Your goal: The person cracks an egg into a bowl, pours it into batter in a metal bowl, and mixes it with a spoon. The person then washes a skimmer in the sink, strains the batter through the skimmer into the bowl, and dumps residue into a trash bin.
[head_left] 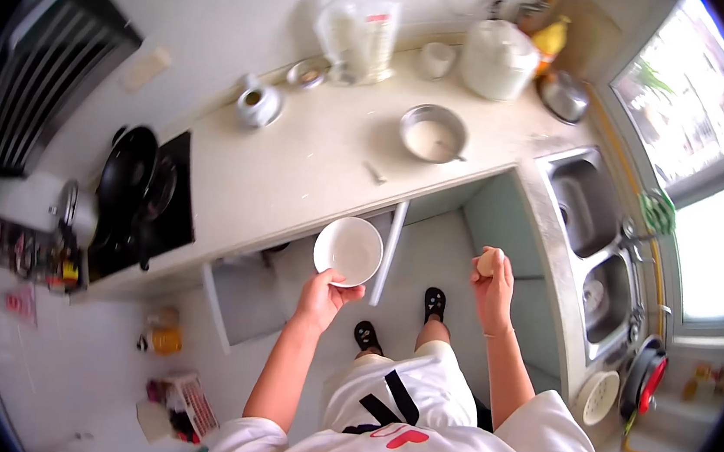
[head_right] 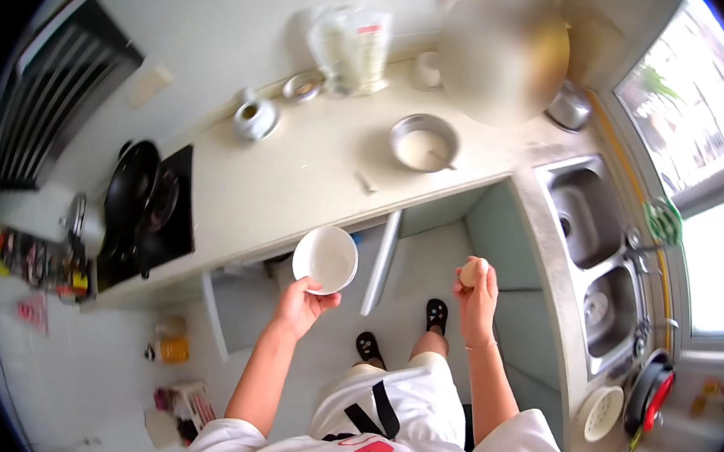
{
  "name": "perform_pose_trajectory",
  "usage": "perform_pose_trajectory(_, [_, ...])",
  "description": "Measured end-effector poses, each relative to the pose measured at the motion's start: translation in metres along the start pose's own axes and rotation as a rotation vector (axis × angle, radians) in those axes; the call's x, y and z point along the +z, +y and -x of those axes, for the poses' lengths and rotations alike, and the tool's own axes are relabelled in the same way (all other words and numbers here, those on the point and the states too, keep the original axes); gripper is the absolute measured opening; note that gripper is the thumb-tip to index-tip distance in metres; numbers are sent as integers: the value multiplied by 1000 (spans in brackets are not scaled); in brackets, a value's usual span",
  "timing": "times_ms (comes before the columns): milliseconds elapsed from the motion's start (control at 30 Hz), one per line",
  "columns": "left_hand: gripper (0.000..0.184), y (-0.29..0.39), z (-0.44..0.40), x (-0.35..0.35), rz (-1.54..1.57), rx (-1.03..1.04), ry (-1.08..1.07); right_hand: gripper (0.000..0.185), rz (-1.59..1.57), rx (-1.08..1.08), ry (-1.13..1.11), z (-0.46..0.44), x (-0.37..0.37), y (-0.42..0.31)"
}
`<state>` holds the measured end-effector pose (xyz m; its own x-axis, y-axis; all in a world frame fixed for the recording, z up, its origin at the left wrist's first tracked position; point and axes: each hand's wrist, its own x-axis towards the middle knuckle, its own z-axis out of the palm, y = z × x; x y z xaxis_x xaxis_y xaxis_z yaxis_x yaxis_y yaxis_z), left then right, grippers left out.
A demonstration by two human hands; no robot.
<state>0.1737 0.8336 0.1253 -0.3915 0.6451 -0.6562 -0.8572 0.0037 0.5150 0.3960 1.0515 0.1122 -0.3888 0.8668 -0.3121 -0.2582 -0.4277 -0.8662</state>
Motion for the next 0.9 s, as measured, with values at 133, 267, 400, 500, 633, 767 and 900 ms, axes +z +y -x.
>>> perform_pose_trajectory(133, [60,-22,-33,117,-289,179,-126,26,500,-541,303,-6,-62,-69])
perform_pose_trajectory(267, [61,-50,-83,220,-577,291,-231,28,734,-447,526,-40,-145,-118])
perform_pose_trajectory(400, [55,-79,-130,320,-666,387,-233,31,1019,-707,683,-98,-211,-154])
perform_pose_trajectory(500, [49,-95,-160,383,-650,150,-222,28,690,-278,552,-137,-246,-176])
perform_pose_trajectory(633, [46,-120,-195,448,-690,-48,-208,31,659,-407,320,-160,-214,-236])
perform_pose_trajectory(767, [47,-133,-207,495,-731,-90,-303,42,813,-964,340,-182,-198,-271])
perform_pose_trajectory(900, [49,-141,-213,527,-774,-50,-333,47,972,-923,270,-201,-189,-283])
